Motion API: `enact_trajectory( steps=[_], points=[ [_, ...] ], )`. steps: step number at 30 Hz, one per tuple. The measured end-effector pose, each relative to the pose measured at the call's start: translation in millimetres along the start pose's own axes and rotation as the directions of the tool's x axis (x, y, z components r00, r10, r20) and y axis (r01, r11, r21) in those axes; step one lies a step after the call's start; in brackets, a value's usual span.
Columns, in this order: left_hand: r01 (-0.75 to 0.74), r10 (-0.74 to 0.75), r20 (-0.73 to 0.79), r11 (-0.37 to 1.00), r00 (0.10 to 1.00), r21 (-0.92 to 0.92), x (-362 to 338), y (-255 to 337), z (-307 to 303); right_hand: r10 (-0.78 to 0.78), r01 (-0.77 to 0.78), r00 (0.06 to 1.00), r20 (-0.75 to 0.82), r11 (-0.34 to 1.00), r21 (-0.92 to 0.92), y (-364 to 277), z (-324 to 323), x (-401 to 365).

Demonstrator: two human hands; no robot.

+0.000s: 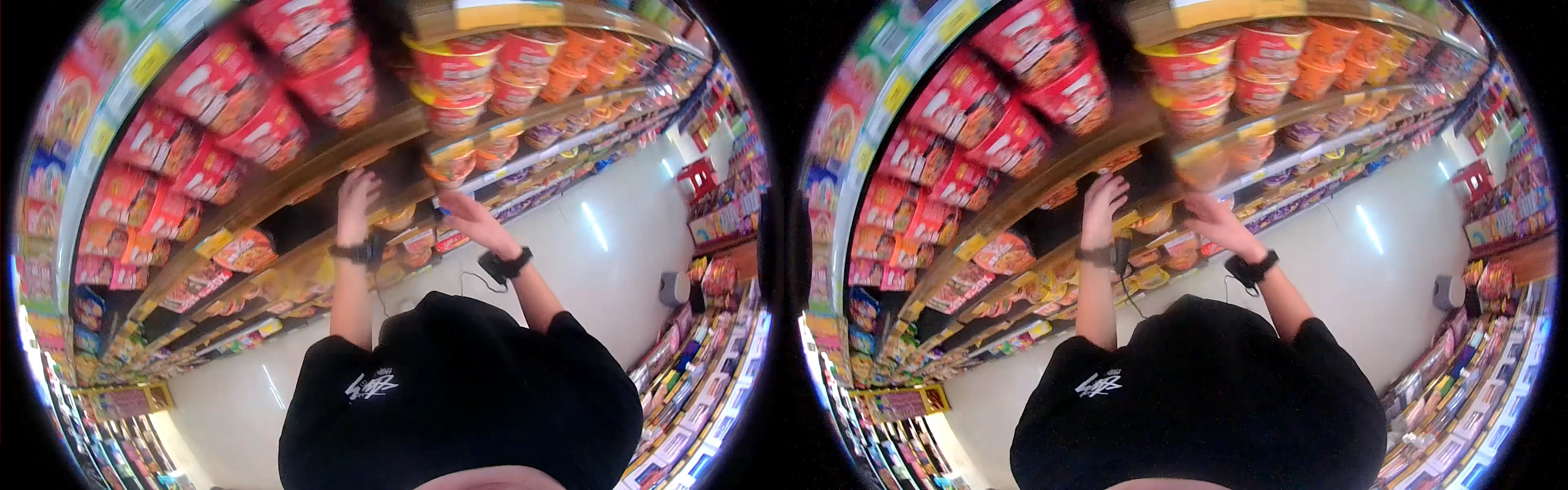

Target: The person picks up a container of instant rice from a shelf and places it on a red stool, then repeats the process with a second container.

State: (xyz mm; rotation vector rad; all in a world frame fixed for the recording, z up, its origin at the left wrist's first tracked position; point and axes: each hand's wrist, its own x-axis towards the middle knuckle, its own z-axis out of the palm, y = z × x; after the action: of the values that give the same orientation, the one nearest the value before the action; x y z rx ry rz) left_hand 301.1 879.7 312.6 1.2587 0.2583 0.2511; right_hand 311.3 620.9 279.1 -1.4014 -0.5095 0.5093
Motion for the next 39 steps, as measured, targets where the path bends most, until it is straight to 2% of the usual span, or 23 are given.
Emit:
enact_trajectory(
  steps=[3,4,6,8,11,13,15,17,19,20,21,22,23,24,27,28,29,30,33,34,35,37,39],
  points=[
    [-0.137,0.011,0.345,0.929,0.939,0.343,-14.3,-43.1,6.8,0.123,-0.129,0.975,-0.184,0.991,-0.022,17.0,-47.3,-70.7],
    [0.138,-0.240,0.329,0.943,0.913,0.304,-34.9,-41.1,33.0,0.183,-0.204,0.939,-0.293,0.978,-0.043,22.3,-59.7,-96.0],
    [-0.009,-0.330,0.471,0.812,0.818,0.584,-38.5,-115.4,18.4,0.231,-0.405,0.859,-0.458,0.853,-0.330,87.0,-100.5,-149.8],
    [-0.355,-0.235,0.614,0.640,0.753,0.681,-42.0,-210.1,-19.6,0.308,-0.524,0.846,-0.436,0.636,-0.567,125.2,-132.4,-206.6],
    [-0.218,-0.500,0.316,0.245,0.806,0.945,-79.2,-290.2,-51.9,0.544,-0.669,0.735,-0.405,0.486,-0.563,177.9,-169.9,-284.3],
    [-0.125,-0.656,0.118,0.037,0.745,0.991,-111.7,-314.5,-68.4,0.634,-0.756,0.646,-0.424,0.454,-0.472,235.6,-190.9,-337.1],
    [-0.141,-0.760,0.053,-0.051,0.648,0.989,-135.0,-329.1,-69.9,0.709,-0.781,0.555,-0.435,0.266,-0.565,256.4,-198.1,-386.9],
    [-0.200,-0.841,0.031,-0.092,0.540,0.975,-138.3,-341.3,-50.2,0.666,-0.824,0.555,-0.498,0.357,-0.441,251.3,-200.0,-412.8],
    [-0.289,-0.902,0.019,-0.118,0.430,0.950,-126.5,-362.7,-25.7,0.660,-0.875,0.443,-0.607,0.467,-0.131,248.9,-200.2,-428.1],
    [-0.348,-0.925,0.020,-0.122,0.378,0.930,-118.6,-368.8,-3.5,0.653,-0.841,0.429,-0.624,0.541,-0.012,281.5,-202.6,-447.5],
    [-0.408,-0.944,0.024,-0.119,0.329,0.905,-111.0,-378.8,18.0,0.646,-0.875,0.404,-0.647,0.480,-0.067,313.0,-207.4,-464.8],
    [-0.480,-0.959,0.034,-0.110,0.282,0.871,-99.0,-390.5,43.3,0.745,-0.863,0.503,-0.438,0.412,-0.292,297.6,-220.7,-467.9],
    [-0.574,-0.974,0.046,-0.093,0.223,0.814,-87.1,-405.0,70.9,0.882,-0.925,0.320,-0.345,0.369,0.086,305.0,-228.5,-471.8],
    [-0.679,-0.985,0.062,-0.063,0.159,0.732,-74.0,-423.1,101.2,0.920,-0.933,0.243,-0.308,0.309,0.185,310.4,-236.7,-483.4],
    [-0.923,-0.995,0.095,0.036,0.000,0.383,-23.2,-491.4,204.8,0.837,-0.880,0.294,-0.461,0.425,0.211,272.3,-301.3,-497.8],
    [-0.940,-0.994,0.111,0.022,0.017,0.341,-2.8,-507.9,244.3,0.777,-0.877,0.292,-0.557,0.450,0.168,265.2,-321.2,-505.0],
    [-0.677,-0.939,0.149,-0.106,0.309,0.729,20.1,-531.1,282.6,0.706,-0.875,0.289,-0.646,0.468,0.121,254.5,-343.6,-508.9],
    [-0.270,-0.801,0.174,0.017,0.572,0.963,42.2,-551.9,321.7,0.674,-0.845,0.247,-0.696,0.501,0.185,240.2,-385.4,-513.9],
    [-0.228,-0.812,0.284,0.192,0.510,0.955,71.0,-518.5,527.8,0.636,-0.699,0.085,-0.767,0.587,0.409,203.9,-419.5,-553.2],
    [-0.385,-0.754,0.408,0.223,0.514,0.896,86.4,-549.4,575.8,0.586,-0.625,0.037,-0.809,0.645,0.439,199.4,-448.4,-564.0],
    [-0.546,-0.638,0.549,0.231,0.540,0.805,80.1,-527.5,644.8,0.533,-0.543,-0.010,-0.846,0.707,0.452,194.8,-486.2,-569.1],
    [-0.498,-0.579,0.645,0.417,0.499,0.760,73.1,-534.4,744.0,0.498,-0.386,-0.102,-0.861,0.778,0.496,151.4,-514.3,-566.4],
    [-0.365,-0.580,0.732,0.634,0.358,0.681,60.0,-571.9,823.6,0.582,-0.345,-0.194,-0.790,0.713,0.611,160.6,-534.8,-578.6]
  ],
)
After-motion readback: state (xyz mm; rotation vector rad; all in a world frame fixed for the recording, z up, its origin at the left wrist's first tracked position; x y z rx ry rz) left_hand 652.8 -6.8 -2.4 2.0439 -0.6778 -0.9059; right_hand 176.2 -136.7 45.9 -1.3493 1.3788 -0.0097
